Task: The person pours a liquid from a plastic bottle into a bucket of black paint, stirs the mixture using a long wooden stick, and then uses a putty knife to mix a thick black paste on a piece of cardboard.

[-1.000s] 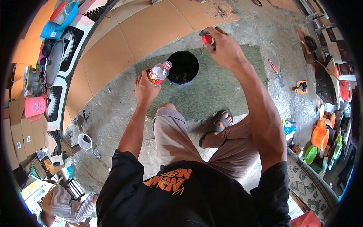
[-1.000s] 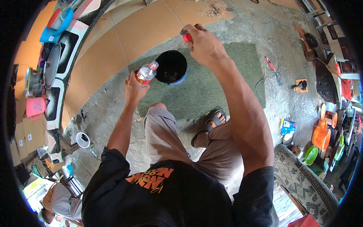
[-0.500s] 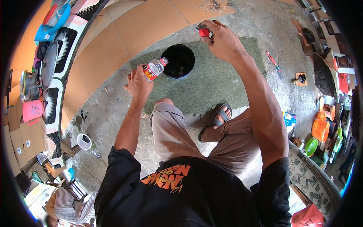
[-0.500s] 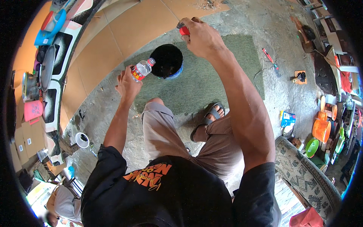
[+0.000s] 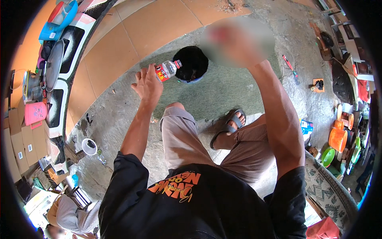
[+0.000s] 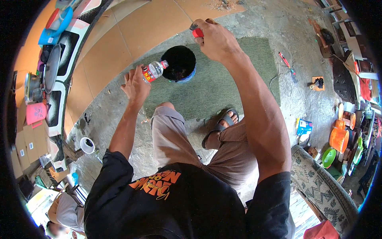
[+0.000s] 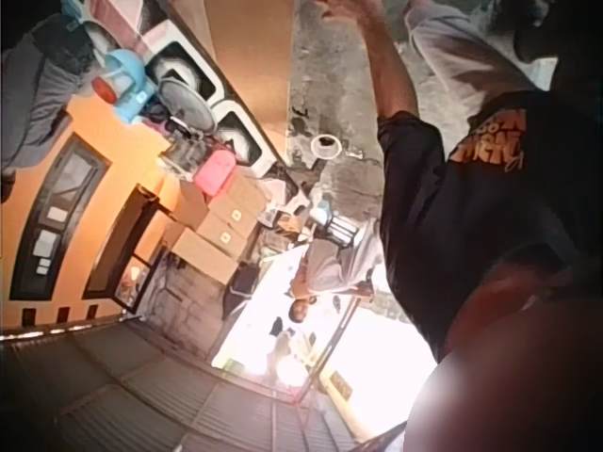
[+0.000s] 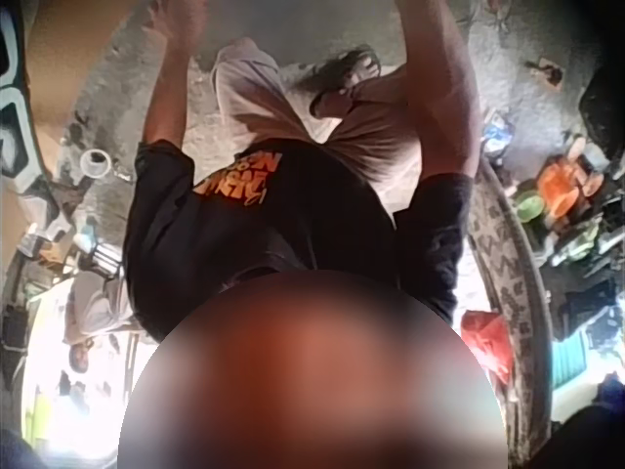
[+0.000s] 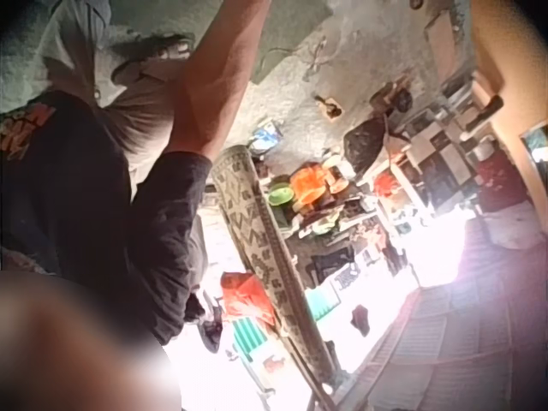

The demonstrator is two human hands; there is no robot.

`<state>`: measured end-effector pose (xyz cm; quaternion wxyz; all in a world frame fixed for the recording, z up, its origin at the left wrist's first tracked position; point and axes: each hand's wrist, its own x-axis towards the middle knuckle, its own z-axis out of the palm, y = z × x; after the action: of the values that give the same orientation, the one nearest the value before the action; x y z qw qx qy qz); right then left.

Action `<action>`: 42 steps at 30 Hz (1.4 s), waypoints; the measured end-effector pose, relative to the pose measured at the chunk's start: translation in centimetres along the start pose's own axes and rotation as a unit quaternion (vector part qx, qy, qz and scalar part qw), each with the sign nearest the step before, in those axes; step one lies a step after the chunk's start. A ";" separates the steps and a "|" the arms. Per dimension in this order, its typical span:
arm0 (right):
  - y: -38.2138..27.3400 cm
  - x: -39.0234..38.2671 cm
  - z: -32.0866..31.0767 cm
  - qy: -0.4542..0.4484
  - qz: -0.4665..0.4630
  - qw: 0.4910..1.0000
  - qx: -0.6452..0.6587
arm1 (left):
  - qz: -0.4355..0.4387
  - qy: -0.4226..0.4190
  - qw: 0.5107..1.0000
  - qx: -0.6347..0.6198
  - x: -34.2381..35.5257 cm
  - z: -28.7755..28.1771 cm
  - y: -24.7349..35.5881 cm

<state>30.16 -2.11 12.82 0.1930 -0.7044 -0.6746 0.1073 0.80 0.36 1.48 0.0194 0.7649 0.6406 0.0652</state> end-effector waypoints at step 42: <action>-3.2 1.4 1.4 -0.040 -0.024 0.989 0.143 | 0.076 -0.051 0.961 -0.260 4.5 -3.6 4.1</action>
<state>26.77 -0.49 13.06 0.2667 -0.6484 -0.6763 0.2258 5.11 3.83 5.80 0.2453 0.7823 0.5398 0.1911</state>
